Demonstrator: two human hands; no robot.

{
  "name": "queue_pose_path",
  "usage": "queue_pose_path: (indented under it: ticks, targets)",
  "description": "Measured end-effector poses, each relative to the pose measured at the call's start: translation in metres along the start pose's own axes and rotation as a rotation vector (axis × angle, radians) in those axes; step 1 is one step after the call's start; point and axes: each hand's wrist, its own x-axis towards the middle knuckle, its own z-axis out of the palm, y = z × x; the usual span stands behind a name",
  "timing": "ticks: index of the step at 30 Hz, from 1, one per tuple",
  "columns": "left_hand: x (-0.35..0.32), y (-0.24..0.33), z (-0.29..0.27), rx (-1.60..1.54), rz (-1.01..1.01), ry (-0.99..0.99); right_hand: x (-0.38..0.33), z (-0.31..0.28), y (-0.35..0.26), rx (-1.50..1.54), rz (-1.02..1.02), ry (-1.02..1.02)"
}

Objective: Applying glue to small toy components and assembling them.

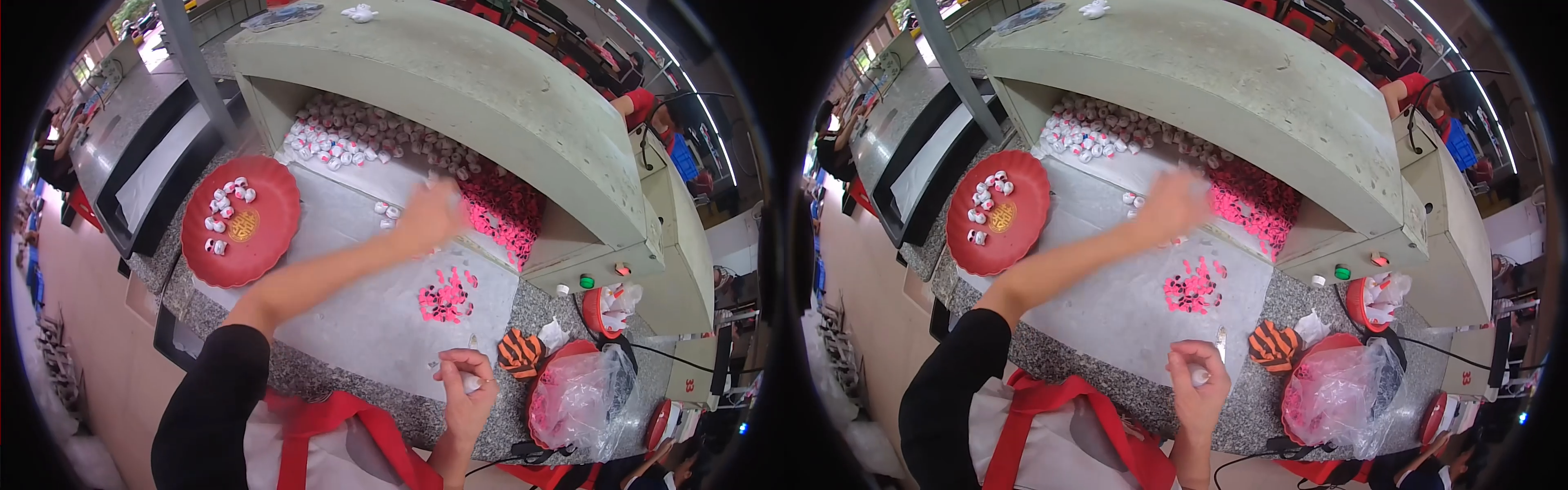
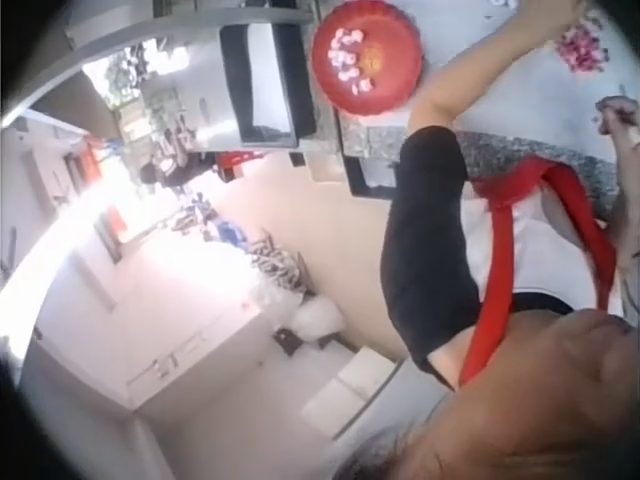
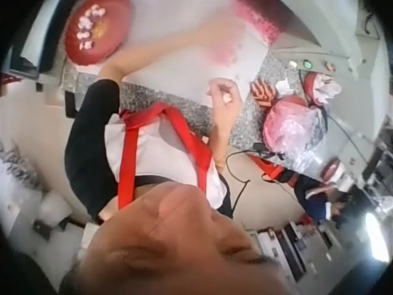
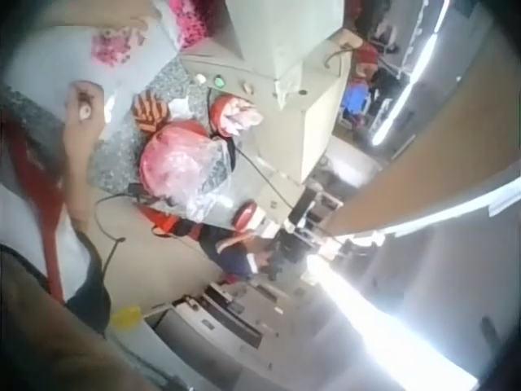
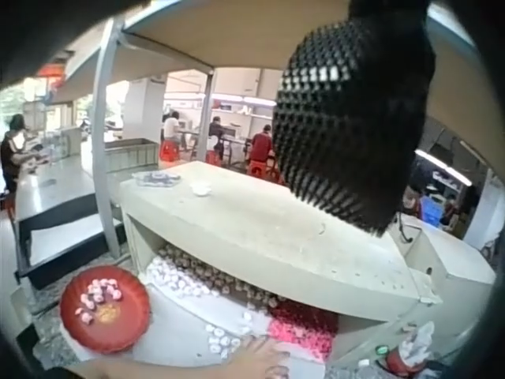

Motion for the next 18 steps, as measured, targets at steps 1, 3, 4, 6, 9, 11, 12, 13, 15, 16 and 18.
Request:
queue_pose_path:
  ticks: [1, 3, 4, 6, 9, 11, 12, 13, 15, 16, 18]
  targets:
    - [0.041, -0.017, -0.04, 0.378, 0.075, -0.241, 0.003, -0.011, 0.004, -0.007, 0.012, 0.035]
    - [0.072, -0.081, -0.075, 0.692, -0.275, 0.097, 0.011, -0.028, 0.009, -0.11, -0.003, 0.187]
    - [0.064, -0.121, -0.085, 0.811, -0.166, 0.137, 0.016, -0.035, 0.011, -0.074, -0.015, 0.253]
    - [0.052, -0.141, -0.083, 0.916, -0.043, 0.167, 0.028, -0.047, 0.018, -0.035, -0.029, 0.313]
    - [0.016, -0.095, -0.083, 0.694, -0.24, 0.029, 0.036, -0.049, 0.022, 0.005, -0.038, 0.364]
    - [0.001, -0.056, -0.08, 0.407, -0.261, 0.035, 0.039, -0.043, 0.02, 0.012, -0.048, 0.275]
    - [-0.011, -0.041, -0.075, 0.331, -0.186, 0.068, 0.038, -0.039, 0.017, 0.036, -0.041, 0.244]
    - [-0.025, -0.03, -0.071, 0.255, -0.111, 0.101, 0.037, -0.034, 0.016, 0.037, -0.038, 0.243]
    - [-0.055, -0.009, -0.07, 0.172, -0.153, 0.081, 0.035, -0.027, 0.014, 0.002, -0.036, 0.201]
    - [-0.063, 0.0, -0.073, 0.168, -0.151, 0.079, 0.034, -0.029, 0.018, 0.001, -0.035, 0.206]
    - [-0.072, 0.015, -0.088, 0.109, -0.155, -0.052, 0.032, -0.033, 0.028, -0.117, -0.193, 0.208]
